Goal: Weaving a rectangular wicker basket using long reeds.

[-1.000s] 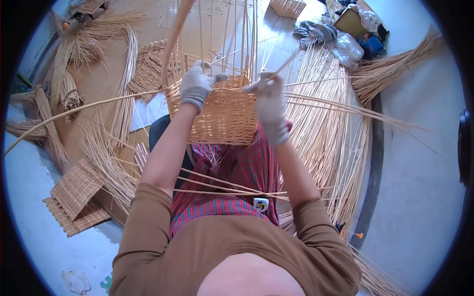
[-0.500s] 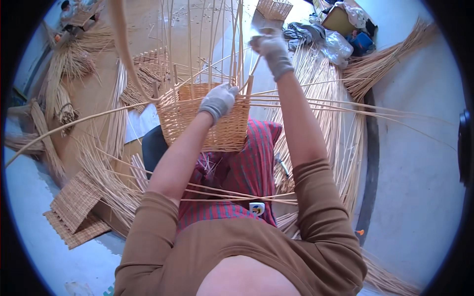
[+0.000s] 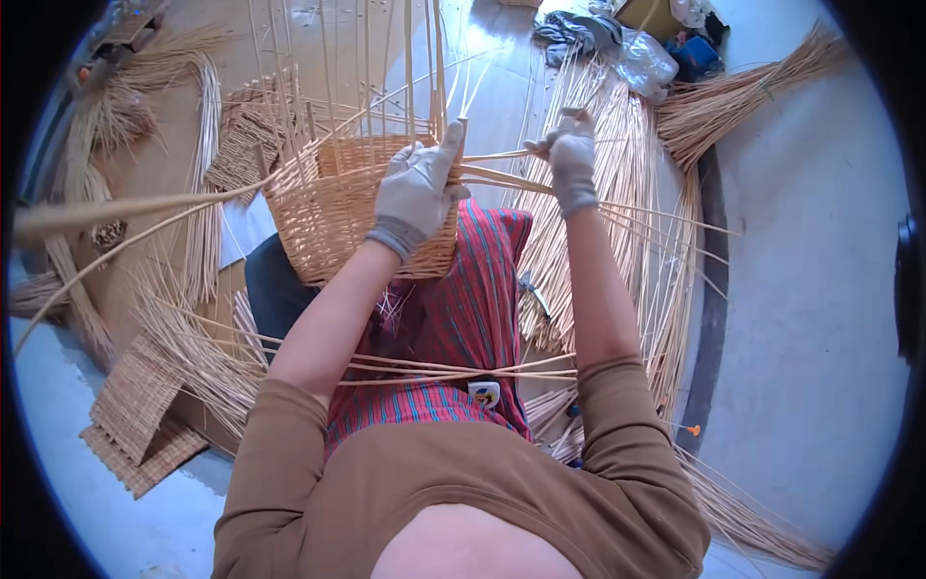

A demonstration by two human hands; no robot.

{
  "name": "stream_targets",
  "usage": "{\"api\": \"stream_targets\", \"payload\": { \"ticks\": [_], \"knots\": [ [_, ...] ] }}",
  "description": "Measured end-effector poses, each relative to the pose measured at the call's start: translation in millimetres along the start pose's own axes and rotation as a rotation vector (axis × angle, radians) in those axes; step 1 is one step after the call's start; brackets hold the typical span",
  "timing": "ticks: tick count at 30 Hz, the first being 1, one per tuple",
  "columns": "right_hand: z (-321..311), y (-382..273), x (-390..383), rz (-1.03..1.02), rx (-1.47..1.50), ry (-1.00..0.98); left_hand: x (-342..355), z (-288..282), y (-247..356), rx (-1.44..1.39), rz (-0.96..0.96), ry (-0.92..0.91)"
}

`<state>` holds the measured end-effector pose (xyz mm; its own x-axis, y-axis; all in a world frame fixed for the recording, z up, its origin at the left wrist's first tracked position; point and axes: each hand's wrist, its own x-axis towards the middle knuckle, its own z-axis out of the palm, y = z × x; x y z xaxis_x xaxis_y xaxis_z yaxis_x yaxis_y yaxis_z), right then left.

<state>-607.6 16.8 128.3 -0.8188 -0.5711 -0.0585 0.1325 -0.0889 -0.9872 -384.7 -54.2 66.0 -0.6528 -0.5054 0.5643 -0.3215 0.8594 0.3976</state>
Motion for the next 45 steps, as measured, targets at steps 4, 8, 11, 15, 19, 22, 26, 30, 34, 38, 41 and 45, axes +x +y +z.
{"api": "stream_targets", "payload": {
  "ticks": [4, 8, 11, 15, 19, 22, 26, 30, 34, 38, 41, 45],
  "knots": [
    [23.3, -21.9, -94.5, -0.540, -0.163, -0.273, 0.5, 2.0, -8.6, 0.010, 0.038, 0.073],
    [67.5, -4.1, -114.7, -0.420, 0.135, -0.584, 4.3, -2.3, -3.1, -0.030, -0.193, -0.191],
    [67.3, -2.9, -60.5, -0.474, -0.191, -0.469, -2.5, -19.1, -12.2, -0.753, -0.214, 0.460],
    [54.9, 7.5, -21.4, -0.198, -0.878, -0.713, -21.1, -61.4, -53.8, -1.117, -0.763, 0.346],
    [66.6, 28.3, -47.2, -0.316, -1.175, -0.401, 45.7, -60.6, -69.6, -0.711, -0.544, 0.262],
    [80.7, 34.8, -60.7, -0.373, -1.252, -0.150, 127.9, -29.3, -37.7, -0.434, -0.193, 0.169],
    [82.3, 31.1, -47.6, -0.241, -1.258, -0.172, 92.8, -24.6, -0.9, -0.360, 0.076, 0.313],
    [76.1, 27.9, -41.2, -0.239, -1.248, -0.158, -32.4, -65.9, -34.3, -0.149, 0.040, 0.405],
    [90.8, 23.5, -73.9, -0.574, -1.079, 0.032, -102.4, -92.7, -76.8, 0.128, -0.256, 0.452],
    [149.3, 22.9, -113.6, -1.042, -0.491, -0.050, -106.9, -111.5, -96.6, 0.063, -0.412, 0.288],
    [221.2, 40.0, -109.0, -0.120, -0.500, -0.583, -104.4, -122.7, -102.3, 0.153, -0.381, 0.173],
    [288.4, 86.2, -72.5, 0.478, -0.321, -0.523, -103.0, -129.5, -112.0, 0.182, -0.494, 0.048]
  ]
}}
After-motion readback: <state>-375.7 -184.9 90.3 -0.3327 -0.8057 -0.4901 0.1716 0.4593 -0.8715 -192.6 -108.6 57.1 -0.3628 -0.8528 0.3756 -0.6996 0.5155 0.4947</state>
